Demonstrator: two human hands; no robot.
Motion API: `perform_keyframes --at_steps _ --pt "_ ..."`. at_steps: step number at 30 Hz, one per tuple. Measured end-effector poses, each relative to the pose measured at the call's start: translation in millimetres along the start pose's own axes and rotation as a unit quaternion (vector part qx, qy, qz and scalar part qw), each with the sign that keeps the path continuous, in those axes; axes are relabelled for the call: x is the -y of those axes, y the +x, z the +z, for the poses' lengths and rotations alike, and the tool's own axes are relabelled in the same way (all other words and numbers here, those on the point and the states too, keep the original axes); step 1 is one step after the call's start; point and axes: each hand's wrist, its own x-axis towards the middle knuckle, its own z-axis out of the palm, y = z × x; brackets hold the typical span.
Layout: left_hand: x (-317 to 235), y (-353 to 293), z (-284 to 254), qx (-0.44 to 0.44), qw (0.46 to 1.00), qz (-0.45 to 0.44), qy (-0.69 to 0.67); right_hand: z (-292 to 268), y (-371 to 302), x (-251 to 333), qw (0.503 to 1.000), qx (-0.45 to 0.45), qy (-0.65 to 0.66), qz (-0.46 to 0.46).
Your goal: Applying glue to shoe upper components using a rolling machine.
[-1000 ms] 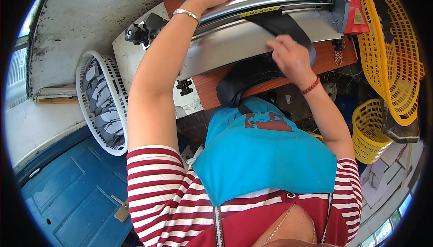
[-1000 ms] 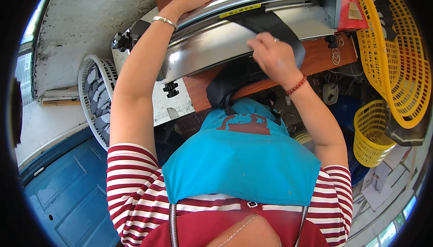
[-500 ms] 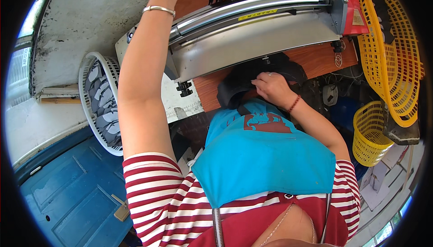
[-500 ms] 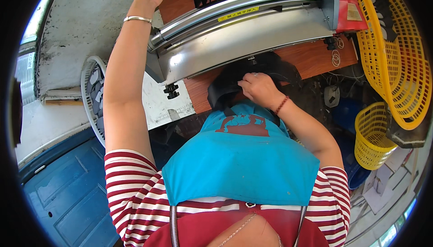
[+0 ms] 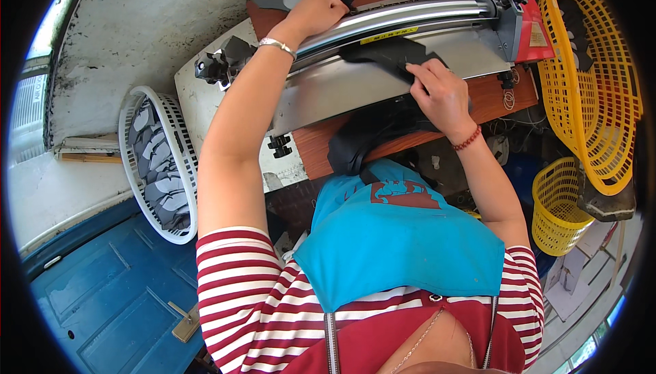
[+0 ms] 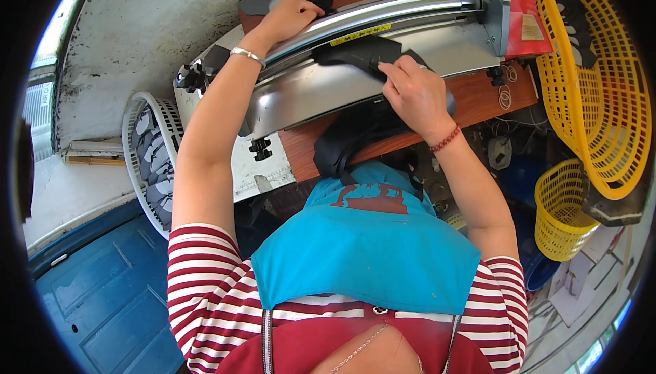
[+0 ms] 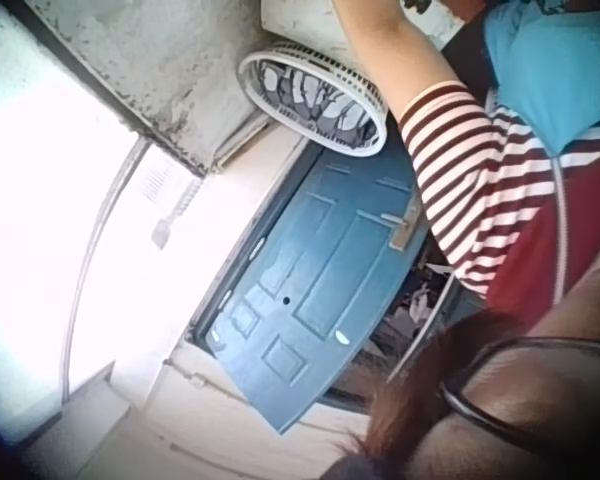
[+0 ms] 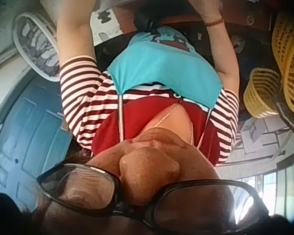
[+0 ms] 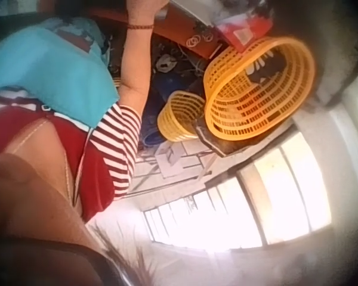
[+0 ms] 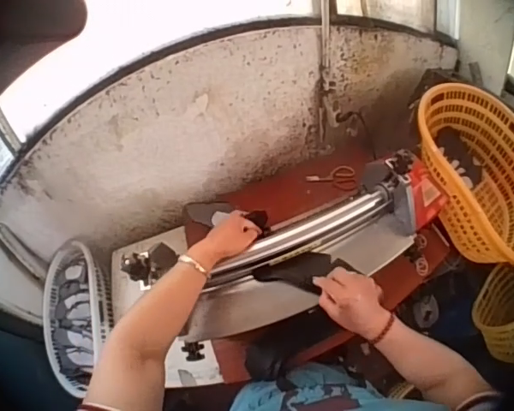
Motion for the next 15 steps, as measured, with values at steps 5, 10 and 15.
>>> perform_keyframes --at_steps 5,10,15 --pt "12 10 -10 0.019 0.998 0.005 -0.052 9 -12 -9 0.999 -0.024 -0.011 -0.021" --pt "5 14 -43 -0.053 0.966 -0.153 -0.202 43 -80 4 0.975 0.174 0.11 -0.087" --pt "-4 1 -74 -0.115 0.879 -0.199 -0.418 86 -105 5 0.973 0.224 0.017 -0.05"
